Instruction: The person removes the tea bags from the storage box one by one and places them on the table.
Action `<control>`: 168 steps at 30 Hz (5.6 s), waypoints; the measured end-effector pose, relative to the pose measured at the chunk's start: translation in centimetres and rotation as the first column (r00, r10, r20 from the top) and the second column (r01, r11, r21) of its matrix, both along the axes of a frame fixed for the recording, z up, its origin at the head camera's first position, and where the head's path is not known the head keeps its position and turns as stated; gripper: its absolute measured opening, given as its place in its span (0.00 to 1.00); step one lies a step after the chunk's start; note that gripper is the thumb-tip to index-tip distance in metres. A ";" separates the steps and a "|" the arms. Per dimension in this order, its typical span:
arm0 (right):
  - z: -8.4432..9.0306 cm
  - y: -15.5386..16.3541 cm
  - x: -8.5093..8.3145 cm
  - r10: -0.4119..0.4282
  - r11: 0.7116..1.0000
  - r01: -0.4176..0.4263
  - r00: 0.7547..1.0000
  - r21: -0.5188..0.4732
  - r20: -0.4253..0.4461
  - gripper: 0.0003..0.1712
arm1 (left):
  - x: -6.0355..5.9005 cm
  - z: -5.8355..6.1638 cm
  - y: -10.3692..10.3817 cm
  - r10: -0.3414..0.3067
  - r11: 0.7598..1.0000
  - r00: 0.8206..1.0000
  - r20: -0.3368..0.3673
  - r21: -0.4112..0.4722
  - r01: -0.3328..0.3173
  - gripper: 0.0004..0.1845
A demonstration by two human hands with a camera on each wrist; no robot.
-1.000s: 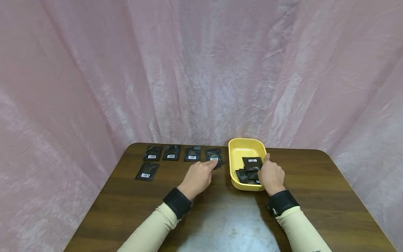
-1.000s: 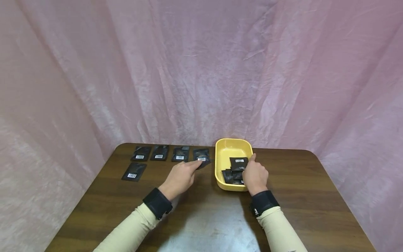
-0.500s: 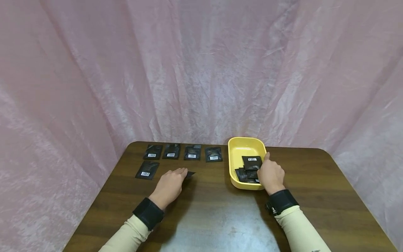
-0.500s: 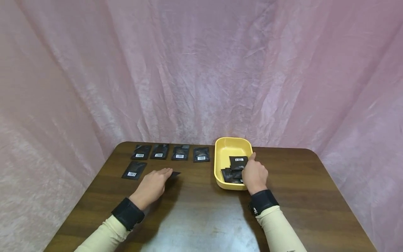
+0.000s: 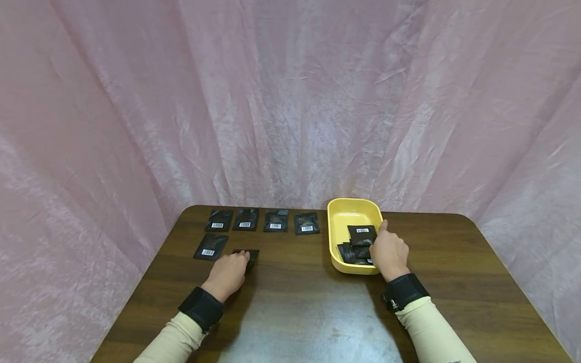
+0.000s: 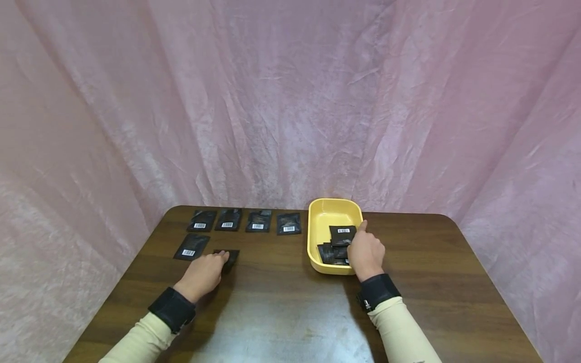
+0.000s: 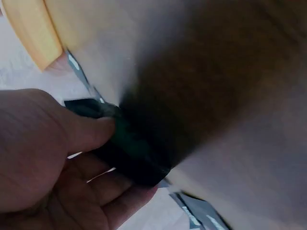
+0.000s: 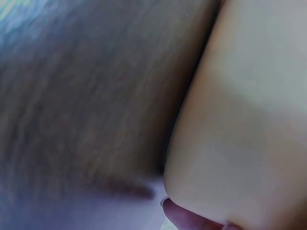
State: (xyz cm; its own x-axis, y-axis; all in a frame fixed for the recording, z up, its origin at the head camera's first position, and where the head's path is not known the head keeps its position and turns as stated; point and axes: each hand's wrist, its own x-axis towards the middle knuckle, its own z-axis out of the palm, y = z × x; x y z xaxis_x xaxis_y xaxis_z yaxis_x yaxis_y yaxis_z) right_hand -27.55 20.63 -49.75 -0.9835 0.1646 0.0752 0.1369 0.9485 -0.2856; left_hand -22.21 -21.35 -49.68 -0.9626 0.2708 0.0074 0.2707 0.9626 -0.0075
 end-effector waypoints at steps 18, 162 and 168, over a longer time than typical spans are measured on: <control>0.0 0.0 0.0 -0.007 1.000 0.007 1.000 -0.008 0.021 0.49 | -1.3 0.1 -2.0 -0.056 0.972 0.955 0.291 0.237 -0.015 0.33; -0.4 -1.1 0.8 -0.001 1.000 0.001 0.999 -0.024 -0.035 0.48 | -11.5 0.5 26.2 -0.331 0.910 0.936 -0.118 0.223 0.350 0.07; -0.5 -1.3 0.5 0.001 1.000 -0.001 0.999 -0.015 -0.033 0.49 | -11.6 0.8 24.6 -0.380 0.870 0.909 -0.171 0.269 0.414 0.09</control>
State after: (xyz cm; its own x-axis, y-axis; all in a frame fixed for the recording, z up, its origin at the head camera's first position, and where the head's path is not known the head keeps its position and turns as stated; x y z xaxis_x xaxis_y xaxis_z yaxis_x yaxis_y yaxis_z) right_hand -27.09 19.37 -50.20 -0.9807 0.1648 0.1051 0.1260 0.9441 -0.3046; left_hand -33.85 3.25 -48.89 -0.7628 0.5986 0.2444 0.6441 0.7368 0.2058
